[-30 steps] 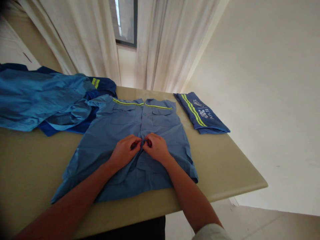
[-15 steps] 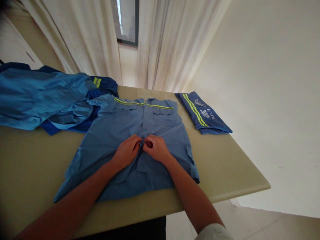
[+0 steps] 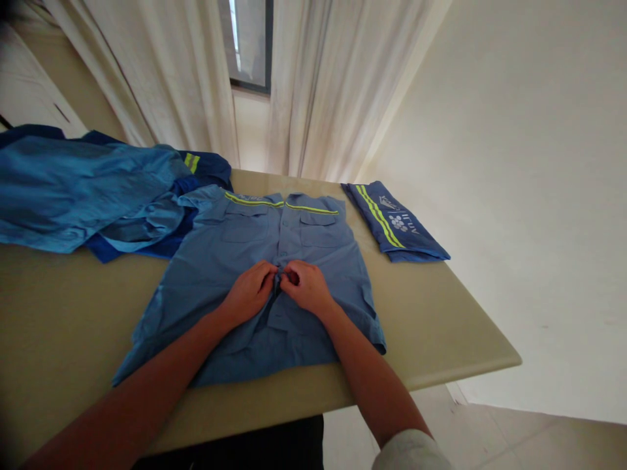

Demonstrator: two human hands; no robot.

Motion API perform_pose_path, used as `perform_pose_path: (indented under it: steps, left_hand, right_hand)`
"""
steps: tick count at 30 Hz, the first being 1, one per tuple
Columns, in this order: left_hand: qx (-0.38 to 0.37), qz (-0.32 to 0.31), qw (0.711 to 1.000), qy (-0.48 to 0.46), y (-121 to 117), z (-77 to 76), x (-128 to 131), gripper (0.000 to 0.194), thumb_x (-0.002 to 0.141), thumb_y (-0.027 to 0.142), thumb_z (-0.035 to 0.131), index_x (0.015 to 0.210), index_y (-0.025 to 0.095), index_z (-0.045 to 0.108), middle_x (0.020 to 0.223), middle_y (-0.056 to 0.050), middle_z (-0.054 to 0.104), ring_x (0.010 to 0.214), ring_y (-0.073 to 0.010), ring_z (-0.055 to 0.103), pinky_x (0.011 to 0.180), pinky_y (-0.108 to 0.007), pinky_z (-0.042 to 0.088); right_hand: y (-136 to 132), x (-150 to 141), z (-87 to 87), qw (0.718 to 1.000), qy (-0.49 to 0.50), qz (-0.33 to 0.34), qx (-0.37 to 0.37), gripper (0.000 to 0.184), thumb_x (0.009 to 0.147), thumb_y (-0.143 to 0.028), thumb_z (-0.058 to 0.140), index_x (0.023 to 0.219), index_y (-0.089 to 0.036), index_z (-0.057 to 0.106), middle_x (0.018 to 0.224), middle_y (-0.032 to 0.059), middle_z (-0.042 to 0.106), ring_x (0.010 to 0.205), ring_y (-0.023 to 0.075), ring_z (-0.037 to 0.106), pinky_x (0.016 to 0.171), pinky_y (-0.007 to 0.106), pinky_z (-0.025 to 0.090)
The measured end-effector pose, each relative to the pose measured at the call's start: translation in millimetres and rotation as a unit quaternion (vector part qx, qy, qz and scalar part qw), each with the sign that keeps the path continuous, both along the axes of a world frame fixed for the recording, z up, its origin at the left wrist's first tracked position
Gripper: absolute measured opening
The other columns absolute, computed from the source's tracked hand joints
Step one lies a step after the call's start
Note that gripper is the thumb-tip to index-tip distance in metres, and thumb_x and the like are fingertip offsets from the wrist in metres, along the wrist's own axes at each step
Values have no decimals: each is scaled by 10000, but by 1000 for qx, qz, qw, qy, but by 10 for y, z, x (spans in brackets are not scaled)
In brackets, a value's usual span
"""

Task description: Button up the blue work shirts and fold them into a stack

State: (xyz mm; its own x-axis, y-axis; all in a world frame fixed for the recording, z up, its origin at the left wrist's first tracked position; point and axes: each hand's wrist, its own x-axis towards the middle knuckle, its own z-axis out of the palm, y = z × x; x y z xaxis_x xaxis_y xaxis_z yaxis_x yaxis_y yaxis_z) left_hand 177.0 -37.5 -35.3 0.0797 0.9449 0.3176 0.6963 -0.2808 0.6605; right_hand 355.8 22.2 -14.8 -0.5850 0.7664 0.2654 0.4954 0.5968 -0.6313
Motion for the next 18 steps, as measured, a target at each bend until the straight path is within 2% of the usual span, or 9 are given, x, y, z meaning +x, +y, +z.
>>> perform_pose_path:
  steps: [4, 8, 12, 15, 18]
  left_hand:
    - [12, -11, 1000, -14, -2, -1, -17, 217, 995, 175, 421, 960, 211, 632, 966, -54, 686, 904, -195, 663, 857, -334, 543]
    - [33, -19, 999, -22, 25, -8, 2, 238, 1006, 198, 433, 993, 205, 670, 982, -54, 712, 920, -189, 683, 871, -321, 547]
    - [25, -18, 999, 36, -38, 72, -69, 317, 1050, 254, 396, 1126, 196, 699, 1096, -87, 754, 1030, -207, 702, 958, -350, 542]
    - [17, 11, 989, 146, -324, 94, -289, 394, 1064, 358, 402, 1298, 203, 678, 1284, -130, 724, 1188, -262, 661, 1056, -446, 501]
    - [1, 79, 965, 250, -801, -42, -593, 503, 1025, 441, 478, 1487, 267, 574, 1536, -109, 580, 1417, -347, 505, 1177, -599, 361]
  right_hand:
    - [55, 18, -32, 1000, 21, 4, -10, 148, 860, -251, 610, 723, -209, 575, 625, -44, 504, 596, 123, 461, 603, 247, 328]
    - [145, 34, -64, 997, 48, 18, -64, 156, 865, -283, 606, 737, -195, 590, 630, -48, 517, 603, 119, 463, 589, 232, 333]
    - [139, 106, 17, 993, 20, 57, -99, 144, 832, -205, 601, 694, -190, 567, 599, -73, 462, 590, 107, 431, 572, 222, 314]
    - [15, 234, 104, 989, -64, 104, -86, 176, 790, -130, 622, 643, -189, 545, 585, -83, 423, 591, 99, 420, 570, 220, 294]
    - [-145, 341, 163, 982, -156, 94, -54, 212, 797, -133, 673, 625, -184, 560, 582, -69, 470, 591, 102, 447, 578, 233, 298]
